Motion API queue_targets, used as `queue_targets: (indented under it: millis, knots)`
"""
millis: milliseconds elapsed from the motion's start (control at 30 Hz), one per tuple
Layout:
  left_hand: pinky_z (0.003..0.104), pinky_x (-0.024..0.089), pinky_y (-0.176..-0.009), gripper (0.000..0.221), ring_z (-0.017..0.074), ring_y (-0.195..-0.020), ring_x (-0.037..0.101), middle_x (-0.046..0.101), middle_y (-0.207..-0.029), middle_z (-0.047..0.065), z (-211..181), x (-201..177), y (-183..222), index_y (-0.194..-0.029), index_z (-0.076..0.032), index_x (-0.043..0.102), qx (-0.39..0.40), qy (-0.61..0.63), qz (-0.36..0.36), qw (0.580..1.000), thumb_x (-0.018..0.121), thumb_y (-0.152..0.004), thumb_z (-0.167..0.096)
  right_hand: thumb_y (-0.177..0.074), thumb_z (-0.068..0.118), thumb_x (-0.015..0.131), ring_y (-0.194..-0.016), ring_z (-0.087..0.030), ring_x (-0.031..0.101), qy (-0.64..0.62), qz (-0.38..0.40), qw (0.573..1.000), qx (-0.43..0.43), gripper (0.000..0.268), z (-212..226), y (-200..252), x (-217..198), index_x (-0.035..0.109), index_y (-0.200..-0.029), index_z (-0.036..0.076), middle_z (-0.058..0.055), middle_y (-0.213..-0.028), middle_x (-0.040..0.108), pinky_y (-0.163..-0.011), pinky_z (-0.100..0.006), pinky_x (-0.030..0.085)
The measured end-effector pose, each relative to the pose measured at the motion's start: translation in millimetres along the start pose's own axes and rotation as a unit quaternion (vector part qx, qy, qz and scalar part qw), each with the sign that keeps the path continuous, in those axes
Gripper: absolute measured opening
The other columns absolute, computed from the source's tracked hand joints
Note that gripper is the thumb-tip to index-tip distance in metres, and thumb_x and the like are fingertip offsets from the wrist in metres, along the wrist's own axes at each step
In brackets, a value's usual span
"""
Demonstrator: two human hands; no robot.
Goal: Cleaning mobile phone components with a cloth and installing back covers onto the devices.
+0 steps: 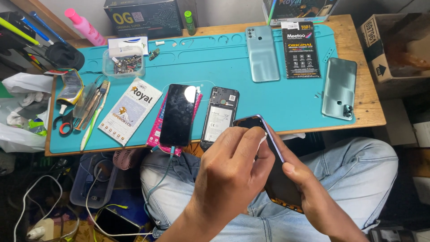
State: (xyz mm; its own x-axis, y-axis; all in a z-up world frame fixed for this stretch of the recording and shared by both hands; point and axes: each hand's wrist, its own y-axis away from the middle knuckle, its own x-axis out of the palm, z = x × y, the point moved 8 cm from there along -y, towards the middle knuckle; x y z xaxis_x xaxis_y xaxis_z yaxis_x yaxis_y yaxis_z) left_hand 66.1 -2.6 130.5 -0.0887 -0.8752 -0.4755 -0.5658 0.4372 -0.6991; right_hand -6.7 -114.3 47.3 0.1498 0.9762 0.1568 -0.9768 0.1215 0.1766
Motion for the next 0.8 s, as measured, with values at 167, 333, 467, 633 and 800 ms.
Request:
queue_targets:
  millis: [167, 333, 467, 633, 800]
  knots:
    - [0.034, 0.057, -0.067, 0.005, 0.0231, -0.070, 0.068, 0.071, -0.084, 0.009, 19.5, 1.6, 1.8, -0.095, -0.002, 0.069, -0.126, 0.106, -0.028, 0.986, 0.067, -0.091, -0.002, -0.098, 0.049, 0.045, -0.140, -0.014, 0.047, -0.022, -0.027, 0.997, 0.064, 0.084, -5.7, -0.7, 1.2, 0.029, -0.174, 0.016, 0.002, -0.172, 0.042, -0.106, -0.038, 0.046]
    - [0.036, 0.053, -0.065, 0.012, 0.0258, -0.070, 0.057, 0.058, -0.083, 0.008, 11.7, 2.4, 4.3, -0.101, -0.001, 0.065, -0.038, 0.041, -0.006, 0.998, 0.069, -0.094, 0.008, -0.104, 0.051, 0.053, -0.083, -0.022, 0.058, -0.122, 0.023, 0.992, 0.009, 0.086, -11.0, -1.6, 3.9, 0.027, -0.176, 0.012, -0.010, -0.097, 0.063, -0.074, -0.036, 0.051]
    - [0.036, 0.053, -0.066, 0.010, 0.0258, -0.070, 0.058, 0.062, -0.084, 0.010, 12.3, -7.4, -1.8, -0.099, 0.000, 0.065, -0.048, 0.056, -0.010, 0.997, 0.066, -0.094, 0.008, -0.096, 0.052, 0.052, -0.077, -0.030, 0.076, -0.110, -0.040, 0.987, 0.111, 0.085, -39.1, 5.5, -16.5, 0.034, -0.175, 0.025, -0.012, -0.124, 0.074, -0.068, -0.040, 0.063]
    - [0.037, 0.055, -0.070, 0.015, 0.0263, -0.072, 0.059, 0.064, -0.088, 0.011, 11.6, -9.8, -1.6, -0.102, 0.002, 0.064, -0.027, 0.039, -0.015, 0.999, 0.067, -0.092, 0.013, -0.099, 0.051, 0.054, -0.078, -0.027, 0.072, -0.127, -0.017, 0.988, 0.092, 0.084, -28.2, 5.0, -8.6, 0.032, -0.175, 0.023, -0.012, -0.123, 0.072, -0.070, -0.039, 0.061]
    - [0.038, 0.056, -0.069, 0.017, 0.0268, -0.072, 0.059, 0.062, -0.088, 0.011, 11.3, -6.3, -1.4, -0.106, 0.002, 0.065, -0.018, 0.021, 0.004, 1.000, 0.067, -0.092, 0.012, -0.095, 0.057, 0.055, -0.077, -0.027, 0.072, -0.098, -0.017, 0.991, 0.090, 0.089, -27.0, 2.8, -6.1, 0.033, -0.175, 0.023, -0.014, -0.118, 0.074, -0.063, -0.036, 0.059]
